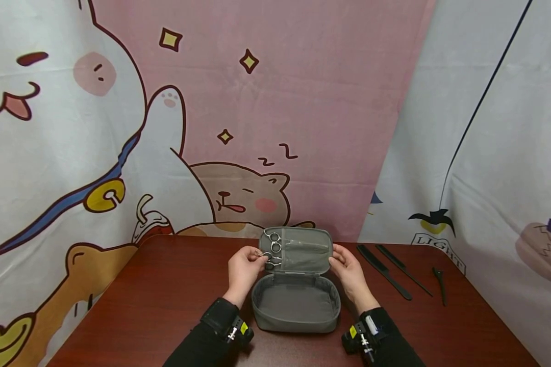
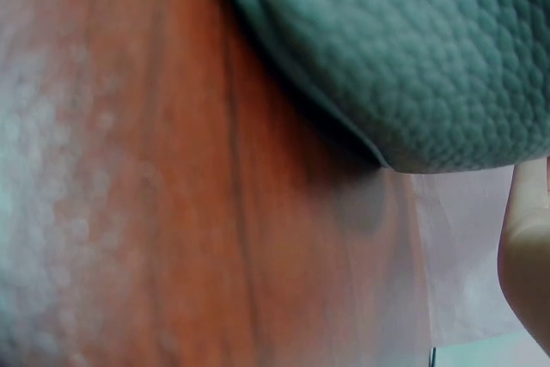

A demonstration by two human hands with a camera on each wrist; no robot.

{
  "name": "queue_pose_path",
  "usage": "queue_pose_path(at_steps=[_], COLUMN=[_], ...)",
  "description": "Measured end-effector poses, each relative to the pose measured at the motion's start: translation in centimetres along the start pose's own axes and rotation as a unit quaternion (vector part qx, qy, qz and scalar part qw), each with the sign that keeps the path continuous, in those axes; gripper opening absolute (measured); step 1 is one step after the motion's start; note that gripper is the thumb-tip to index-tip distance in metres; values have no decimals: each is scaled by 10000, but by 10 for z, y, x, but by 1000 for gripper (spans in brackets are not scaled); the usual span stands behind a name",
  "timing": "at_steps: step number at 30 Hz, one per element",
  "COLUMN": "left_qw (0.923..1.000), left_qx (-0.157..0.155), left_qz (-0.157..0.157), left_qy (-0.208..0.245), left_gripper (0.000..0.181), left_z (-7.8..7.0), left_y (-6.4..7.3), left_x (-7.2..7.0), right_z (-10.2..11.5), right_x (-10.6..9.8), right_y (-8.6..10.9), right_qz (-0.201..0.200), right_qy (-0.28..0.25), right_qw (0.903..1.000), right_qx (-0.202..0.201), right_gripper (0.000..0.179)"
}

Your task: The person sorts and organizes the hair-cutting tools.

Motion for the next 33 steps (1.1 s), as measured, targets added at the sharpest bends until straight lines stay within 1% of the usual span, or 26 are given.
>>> queue_pose_path(at_steps=[3, 8, 11, 14, 18, 22, 24, 27, 30, 33], left_qw=[10000, 10000, 9999, 9998, 9997, 9995, 9991, 9986, 9980, 9964], left_qx=[-18, 41, 34, 49, 108, 24, -58, -84, 85, 182], left_qz=[9, 15, 88, 175, 218, 326, 406, 501, 627, 813], left_qy=[28, 56, 81, 19, -69, 53, 146, 171, 11, -121], left_gripper=[13, 13, 13, 13, 12, 13, 15, 22, 28, 34], left_z=[1, -1, -3, -5, -8, -8, -7, -7, -10, -13], left_y=[0, -1, 0, 0, 1, 1, 2, 2, 2, 5], left_x=[1, 4, 8, 11, 13, 12, 10, 6, 1, -4], right_z=[0, 1, 1, 2, 2, 2, 3, 5, 7, 7], right_x=[0, -1, 0, 0, 0, 0, 0, 0, 0, -1], right_y=[0, 1, 1, 2, 2, 2, 3, 3, 3, 3], right_qz=[-6, -3, 16, 39, 69, 58, 59, 68, 70, 80], right_qy=[4, -7, -13, 5, -16, -16, -15, -5, 30, 78], right_qw=[10000, 10000, 10000, 9999, 9998, 9999, 9999, 9998, 9996, 9995], right_qx=[-6, -48, -79, -116, -161, -162, -159, -208, -279, -306], right_gripper=[39, 40, 39, 39, 39, 39, 39, 39, 39, 39])
Point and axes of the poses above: each hand's wrist, its own y-axis away from the middle knuckle, its own x-axis out of the palm, z = x × y, the point moved 6 cm from there along -y, towards the middle knuckle, and after that the axes turned 12 degrees about x, right-handed, at the moved point
